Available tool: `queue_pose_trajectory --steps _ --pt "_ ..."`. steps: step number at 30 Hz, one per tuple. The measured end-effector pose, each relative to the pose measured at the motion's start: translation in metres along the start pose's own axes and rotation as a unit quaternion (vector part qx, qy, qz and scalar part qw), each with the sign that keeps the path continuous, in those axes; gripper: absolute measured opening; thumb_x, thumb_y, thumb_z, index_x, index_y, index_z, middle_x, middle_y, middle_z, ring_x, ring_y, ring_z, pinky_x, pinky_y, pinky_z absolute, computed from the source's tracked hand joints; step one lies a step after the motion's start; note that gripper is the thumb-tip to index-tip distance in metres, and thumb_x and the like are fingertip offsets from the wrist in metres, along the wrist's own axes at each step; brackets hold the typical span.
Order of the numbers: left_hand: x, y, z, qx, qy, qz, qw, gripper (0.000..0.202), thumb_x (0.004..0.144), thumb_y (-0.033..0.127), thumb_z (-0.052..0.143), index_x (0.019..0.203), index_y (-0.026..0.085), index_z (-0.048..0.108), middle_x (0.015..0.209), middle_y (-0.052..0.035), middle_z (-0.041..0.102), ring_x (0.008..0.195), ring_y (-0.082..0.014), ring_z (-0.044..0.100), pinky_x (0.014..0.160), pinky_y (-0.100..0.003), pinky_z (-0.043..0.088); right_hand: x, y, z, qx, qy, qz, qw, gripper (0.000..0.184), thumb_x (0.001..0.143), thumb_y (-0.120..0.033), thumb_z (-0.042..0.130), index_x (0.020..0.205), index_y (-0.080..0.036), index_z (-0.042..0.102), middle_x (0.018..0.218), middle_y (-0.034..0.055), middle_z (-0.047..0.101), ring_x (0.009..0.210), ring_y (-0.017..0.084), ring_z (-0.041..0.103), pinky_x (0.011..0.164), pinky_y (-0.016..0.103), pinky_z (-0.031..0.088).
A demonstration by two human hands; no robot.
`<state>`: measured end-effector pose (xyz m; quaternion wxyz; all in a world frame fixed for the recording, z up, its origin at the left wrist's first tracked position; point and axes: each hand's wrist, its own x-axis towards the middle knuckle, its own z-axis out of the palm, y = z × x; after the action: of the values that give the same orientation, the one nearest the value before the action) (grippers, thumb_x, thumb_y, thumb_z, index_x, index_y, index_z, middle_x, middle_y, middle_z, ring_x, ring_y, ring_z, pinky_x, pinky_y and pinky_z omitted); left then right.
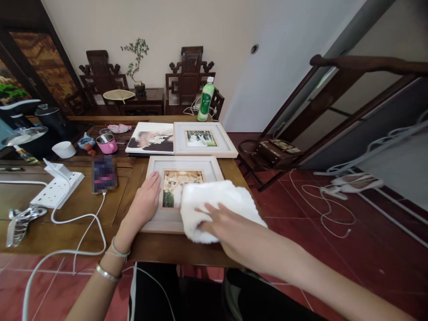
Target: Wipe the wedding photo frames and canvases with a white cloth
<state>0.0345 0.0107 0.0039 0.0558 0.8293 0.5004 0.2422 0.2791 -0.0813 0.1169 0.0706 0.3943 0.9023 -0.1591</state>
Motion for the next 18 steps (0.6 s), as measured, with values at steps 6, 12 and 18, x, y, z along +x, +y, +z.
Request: queue_pose_trajectory --steps 6,12,18 --pt "0.001 -0.001 -0.002 0.033 -0.013 0.023 0.999 0.045 0.096 0.019 0.030 0.134 0.001 0.044 0.143 -0.0214 0.042 0.139 -0.0261 0.031 0.113 -0.045 0.032 0.002 -0.011 0.002 0.053 0.001 0.021 0.998 0.062 0.065 0.007 0.039 0.115 -0.021 0.064 0.134 0.0116 0.054 0.124 0.030 0.048 0.097 0.043 0.043" --pt "0.002 0.002 -0.004 0.046 -0.022 0.026 0.998 0.045 0.094 0.017 0.031 0.134 0.001 0.044 0.143 -0.0224 0.042 0.138 -0.0272 0.032 0.112 -0.045 0.034 0.078 0.054 0.024 -0.108 0.147 0.085 0.980 0.059 0.071 0.005 0.047 0.127 -0.010 0.056 0.150 0.0198 0.031 0.138 0.040 0.020 0.107 0.060 0.023" --pt "0.001 0.001 -0.004 0.040 -0.014 0.032 0.999 0.045 0.094 0.017 0.032 0.134 0.001 0.044 0.142 -0.0221 0.043 0.138 -0.0273 0.033 0.112 -0.044 0.033 0.112 0.094 0.011 -0.141 0.162 0.112 0.970 0.059 0.072 0.006 0.048 0.127 -0.013 0.055 0.153 0.0129 0.027 0.138 0.042 0.017 0.105 0.063 0.024"
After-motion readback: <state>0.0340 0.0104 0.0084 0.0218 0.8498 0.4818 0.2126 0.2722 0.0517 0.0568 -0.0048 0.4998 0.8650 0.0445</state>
